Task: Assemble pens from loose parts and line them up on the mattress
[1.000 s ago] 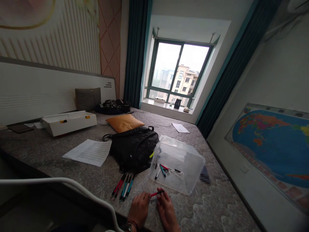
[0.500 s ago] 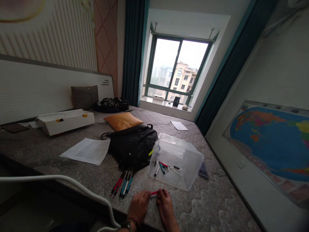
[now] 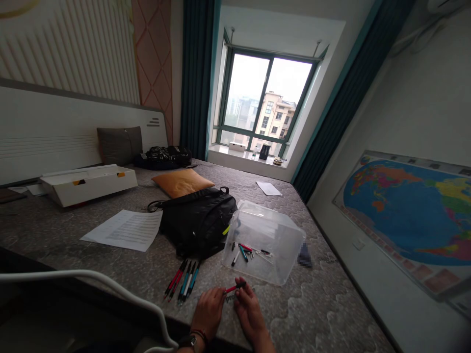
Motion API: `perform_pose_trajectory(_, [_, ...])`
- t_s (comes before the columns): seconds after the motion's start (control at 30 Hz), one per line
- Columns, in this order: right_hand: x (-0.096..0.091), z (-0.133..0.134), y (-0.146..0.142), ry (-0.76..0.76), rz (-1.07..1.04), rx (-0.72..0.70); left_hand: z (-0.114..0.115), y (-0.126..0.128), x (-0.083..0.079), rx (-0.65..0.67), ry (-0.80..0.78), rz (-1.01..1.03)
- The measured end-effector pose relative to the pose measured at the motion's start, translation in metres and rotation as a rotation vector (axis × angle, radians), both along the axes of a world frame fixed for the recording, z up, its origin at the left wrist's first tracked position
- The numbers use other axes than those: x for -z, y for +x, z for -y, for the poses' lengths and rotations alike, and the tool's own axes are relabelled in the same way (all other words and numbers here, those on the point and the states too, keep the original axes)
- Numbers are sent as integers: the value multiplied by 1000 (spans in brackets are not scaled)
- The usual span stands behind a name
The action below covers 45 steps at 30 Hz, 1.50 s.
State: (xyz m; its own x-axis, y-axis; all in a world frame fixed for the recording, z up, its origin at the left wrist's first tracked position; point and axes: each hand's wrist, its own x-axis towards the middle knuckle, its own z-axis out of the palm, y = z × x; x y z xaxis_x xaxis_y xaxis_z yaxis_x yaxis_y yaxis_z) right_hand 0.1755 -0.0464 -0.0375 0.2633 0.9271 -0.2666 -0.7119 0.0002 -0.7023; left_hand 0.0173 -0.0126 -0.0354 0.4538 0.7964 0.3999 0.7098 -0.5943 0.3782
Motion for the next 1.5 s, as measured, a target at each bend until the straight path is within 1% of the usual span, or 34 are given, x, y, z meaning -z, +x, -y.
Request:
perform_pose_trajectory(0.13, [3, -3, -2, -13, -10, 27, 0, 1, 1, -8, 20, 3])
perform_pose_trajectory(0.27, [3, -4, -4, -8, -44, 25, 0, 1, 1, -9, 44, 4])
perform_pose_trajectory(0.43, [-6, -1, -4, 35, 2, -33, 0, 1, -1, 1, 26, 22])
perform_pose_trajectory(0.57, [-8, 0, -5, 28, 33, -69, 0, 0, 0, 13, -10, 23])
perform_pose_trajectory(0.77, [-2, -5, -7, -12, 11, 13, 0, 0, -1, 10, -8, 5])
perform_pose_trajectory(1.03, [-7, -1, -3, 6, 42, -65, 4, 2, -6, -13, 8, 32])
perform_pose_trajectory(1.2, [-7, -5, -9, -54, 82, -23, 5, 2, -9, -34, 33, 34])
perform_pose_trajectory(1.3, [-10, -8, -13, -73, 121, -2, 4, 3, -7, -35, 32, 32])
perform_pose_trajectory(1.4, [-11, -7, -13, -71, 82, -2, 3, 3, -3, -31, 21, 39])
perform_pose_trajectory(1.5, [-8, -7, -11, -49, 53, -22, 3, 3, 0, -35, 37, 41])
